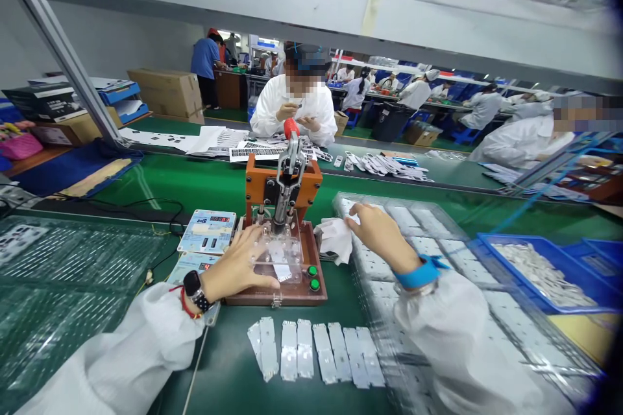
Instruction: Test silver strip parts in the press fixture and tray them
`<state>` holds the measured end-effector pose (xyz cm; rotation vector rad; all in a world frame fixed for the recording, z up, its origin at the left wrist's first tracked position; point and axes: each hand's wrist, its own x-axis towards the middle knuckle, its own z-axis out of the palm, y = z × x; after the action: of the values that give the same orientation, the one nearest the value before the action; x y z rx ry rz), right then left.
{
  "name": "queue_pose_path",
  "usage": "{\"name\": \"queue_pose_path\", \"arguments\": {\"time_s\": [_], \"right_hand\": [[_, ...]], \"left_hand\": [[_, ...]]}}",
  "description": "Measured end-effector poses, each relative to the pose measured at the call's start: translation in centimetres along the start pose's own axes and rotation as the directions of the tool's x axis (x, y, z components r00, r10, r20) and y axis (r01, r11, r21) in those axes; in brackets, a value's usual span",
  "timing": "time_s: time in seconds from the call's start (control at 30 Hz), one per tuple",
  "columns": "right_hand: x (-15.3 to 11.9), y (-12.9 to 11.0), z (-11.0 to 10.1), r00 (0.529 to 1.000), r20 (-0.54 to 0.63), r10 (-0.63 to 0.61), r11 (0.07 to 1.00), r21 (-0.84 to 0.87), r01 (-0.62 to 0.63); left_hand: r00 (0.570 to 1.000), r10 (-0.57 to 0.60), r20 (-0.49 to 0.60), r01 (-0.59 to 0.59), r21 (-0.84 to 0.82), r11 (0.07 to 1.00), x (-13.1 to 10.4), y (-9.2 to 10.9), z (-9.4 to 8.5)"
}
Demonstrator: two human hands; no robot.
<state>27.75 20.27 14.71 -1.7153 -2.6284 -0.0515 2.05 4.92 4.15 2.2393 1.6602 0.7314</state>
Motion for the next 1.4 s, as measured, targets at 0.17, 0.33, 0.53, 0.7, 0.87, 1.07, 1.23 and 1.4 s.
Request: {"name": "queue_pose_path", "arguments": {"time_s": [0.17,0.33,0.53,0.7,0.87,1.07,1.23,1.4], "right_hand": [[-6.3,-4.6,0.5,0.907,0.135,-0.398,0.882,0.329,0.338],[-7.7,-9.0,7.7,0.874,-0.218,-0.433,0.776,0.404,0.485],[-7.3,-10.0,11.5,0.89,-0.331,-0.315,0.669,0.587,0.455],[-6.8,-8.8,9.8,0.956,-0.237,-0.172,0.496,0.818,0.292],[-4.9,-7.6,8.8,0.993,-0.112,-0.042,0.184,0.976,0.118],[-2.9,-7.7,9.5,0.962,-0.136,-0.235,0.413,0.883,0.225],[-2.4,-8.4,10.0,0.933,-0.253,-0.256,0.527,0.773,0.354],[-2.9,-8.5,9.6,0.891,-0.299,-0.341,0.605,0.656,0.451]], "left_hand": [[1.0,-0.009,-0.024,0.008,-0.055,0.998,-0.3,-0.4,0.3],[0.996,0.037,-0.082,-0.038,-0.016,0.999,0.0,0.8,1.4],[1.0,-0.011,-0.008,0.01,-0.137,0.991,-0.5,-0.1,0.6],[1.0,0.015,0.015,-0.012,-0.199,0.98,-2.0,-1.9,-1.5],[0.989,0.043,0.143,-0.013,-0.205,0.979,-2.4,-2.2,-3.1],[0.998,-0.043,0.049,0.054,-0.248,0.967,-1.7,-1.1,-3.5],[0.996,-0.087,-0.021,0.074,-0.364,0.929,-1.6,-1.0,-3.4],[0.97,-0.212,-0.116,0.137,-0.459,0.878,-1.2,-1.4,-2.7]]}}
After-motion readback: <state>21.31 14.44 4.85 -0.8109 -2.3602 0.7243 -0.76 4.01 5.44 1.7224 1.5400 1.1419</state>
